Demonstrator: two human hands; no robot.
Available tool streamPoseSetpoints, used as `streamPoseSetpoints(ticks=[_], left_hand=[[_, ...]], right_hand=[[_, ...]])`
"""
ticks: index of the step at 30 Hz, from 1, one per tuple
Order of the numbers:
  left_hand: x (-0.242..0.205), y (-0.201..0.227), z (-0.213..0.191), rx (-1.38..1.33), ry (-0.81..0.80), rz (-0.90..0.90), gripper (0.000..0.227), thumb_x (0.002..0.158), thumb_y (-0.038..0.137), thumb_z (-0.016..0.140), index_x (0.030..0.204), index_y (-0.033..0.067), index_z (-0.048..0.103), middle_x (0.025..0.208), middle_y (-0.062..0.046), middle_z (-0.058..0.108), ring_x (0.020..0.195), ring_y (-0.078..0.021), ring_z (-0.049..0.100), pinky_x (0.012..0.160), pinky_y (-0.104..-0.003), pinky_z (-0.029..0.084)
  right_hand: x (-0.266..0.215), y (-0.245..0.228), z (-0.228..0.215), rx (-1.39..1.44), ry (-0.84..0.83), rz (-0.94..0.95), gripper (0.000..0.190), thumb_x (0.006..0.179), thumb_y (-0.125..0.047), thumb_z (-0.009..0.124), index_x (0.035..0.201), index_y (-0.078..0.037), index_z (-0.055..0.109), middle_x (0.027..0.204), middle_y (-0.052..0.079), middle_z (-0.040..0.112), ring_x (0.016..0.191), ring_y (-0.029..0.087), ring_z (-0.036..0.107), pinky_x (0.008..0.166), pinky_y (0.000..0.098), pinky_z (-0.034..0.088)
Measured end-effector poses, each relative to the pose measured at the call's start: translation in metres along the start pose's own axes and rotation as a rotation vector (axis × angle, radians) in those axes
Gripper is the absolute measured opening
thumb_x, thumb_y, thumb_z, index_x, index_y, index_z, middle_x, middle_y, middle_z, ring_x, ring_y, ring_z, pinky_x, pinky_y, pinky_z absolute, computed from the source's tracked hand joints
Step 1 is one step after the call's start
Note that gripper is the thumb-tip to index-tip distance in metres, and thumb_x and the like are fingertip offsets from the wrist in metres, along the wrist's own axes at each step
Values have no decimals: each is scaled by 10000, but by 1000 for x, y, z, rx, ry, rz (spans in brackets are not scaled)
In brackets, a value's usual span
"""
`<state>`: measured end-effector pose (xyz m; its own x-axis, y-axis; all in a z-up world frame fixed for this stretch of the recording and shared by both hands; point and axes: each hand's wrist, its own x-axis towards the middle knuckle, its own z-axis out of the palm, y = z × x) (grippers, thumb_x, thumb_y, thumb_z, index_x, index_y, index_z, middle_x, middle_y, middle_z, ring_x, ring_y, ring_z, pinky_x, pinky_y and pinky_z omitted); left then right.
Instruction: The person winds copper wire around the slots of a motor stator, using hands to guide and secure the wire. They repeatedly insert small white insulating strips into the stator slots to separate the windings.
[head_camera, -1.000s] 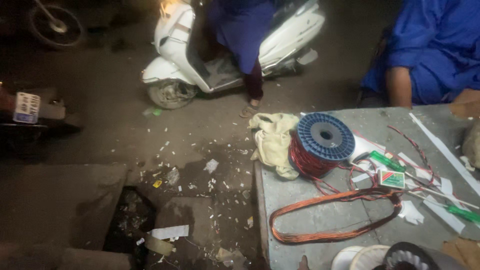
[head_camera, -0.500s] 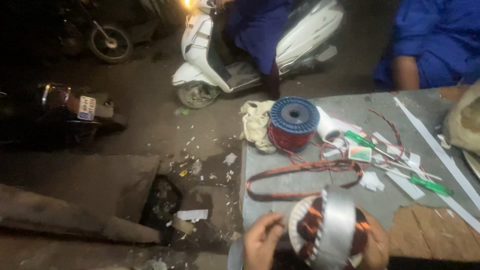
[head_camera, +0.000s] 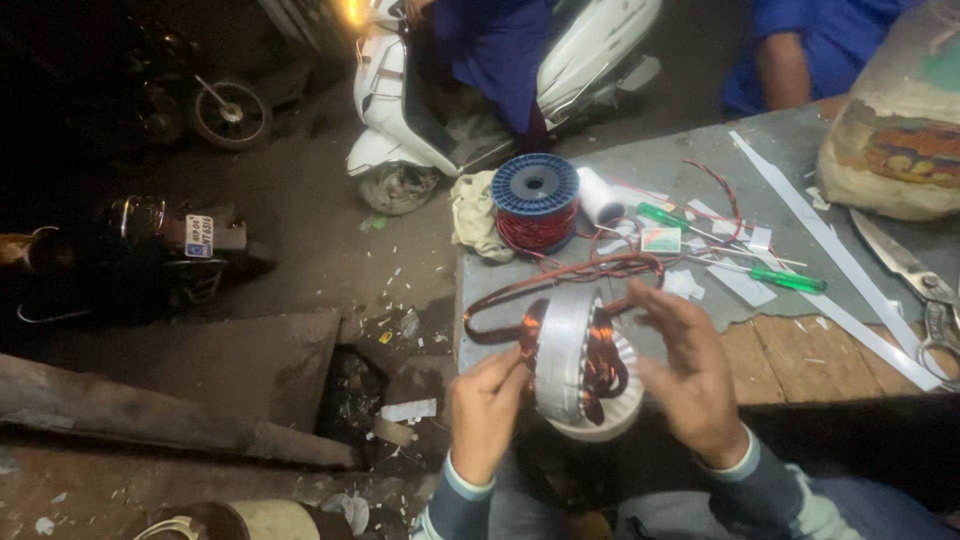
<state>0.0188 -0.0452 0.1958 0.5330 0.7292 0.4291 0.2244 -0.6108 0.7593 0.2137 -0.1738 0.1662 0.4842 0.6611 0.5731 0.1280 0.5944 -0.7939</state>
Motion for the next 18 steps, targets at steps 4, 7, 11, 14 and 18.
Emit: streamPoseSetpoints(ticks=[4, 7, 11, 14, 18], left_hand=[[7, 8, -4, 52, -26, -30, 162, 850, 102, 719, 963, -3, 766, 839, -163, 753, 732, -298, 755, 646, -349, 555], [11, 9, -7, 142, -32, -5, 113, 819, 109, 723, 829, 1, 754, 767, -160, 730, 703, -311, 729, 624, -363, 538], [15, 3, -3, 224, -63, -17, 150, 804, 113, 707, 711, -4, 700, 702, -177, 678, 682, -327, 698, 620, -383, 513], [19, 1, -1, 297, -106, -66, 203, 814, 113, 708, 695, -41, 647, 693, -207, 637, 671, -350, 666, 627, -409, 492], [29, 6, -14, 191, -211, 64, 146, 791, 77, 701, 907, -10, 715, 916, -194, 710, 828, -347, 703, 712, -389, 538]], right_hand=[[29, -36, 10, -381, -291, 10, 922, 730, 18, 681, 1548, 32, 257, 1605, 267, 345, 1495, 377, 334, 1188, 447, 282], [43, -44, 18, -503, -312, 4, 872, 730, 20, 670, 1530, 7, 323, 1577, 270, 398, 1494, 398, 361, 1190, 447, 293], [48, -41, 21, -515, -273, 23, 771, 796, -15, 673, 1511, -15, 383, 1520, 231, 498, 1431, 374, 485, 1155, 420, 393], [48, -38, 19, -492, -275, 31, 737, 816, -23, 667, 1505, -26, 408, 1517, 224, 519, 1418, 368, 518, 1136, 410, 436], [43, -43, 16, -528, -257, 32, 767, 789, -12, 689, 1495, 19, 391, 1487, 265, 505, 1367, 417, 517, 1084, 439, 430]])
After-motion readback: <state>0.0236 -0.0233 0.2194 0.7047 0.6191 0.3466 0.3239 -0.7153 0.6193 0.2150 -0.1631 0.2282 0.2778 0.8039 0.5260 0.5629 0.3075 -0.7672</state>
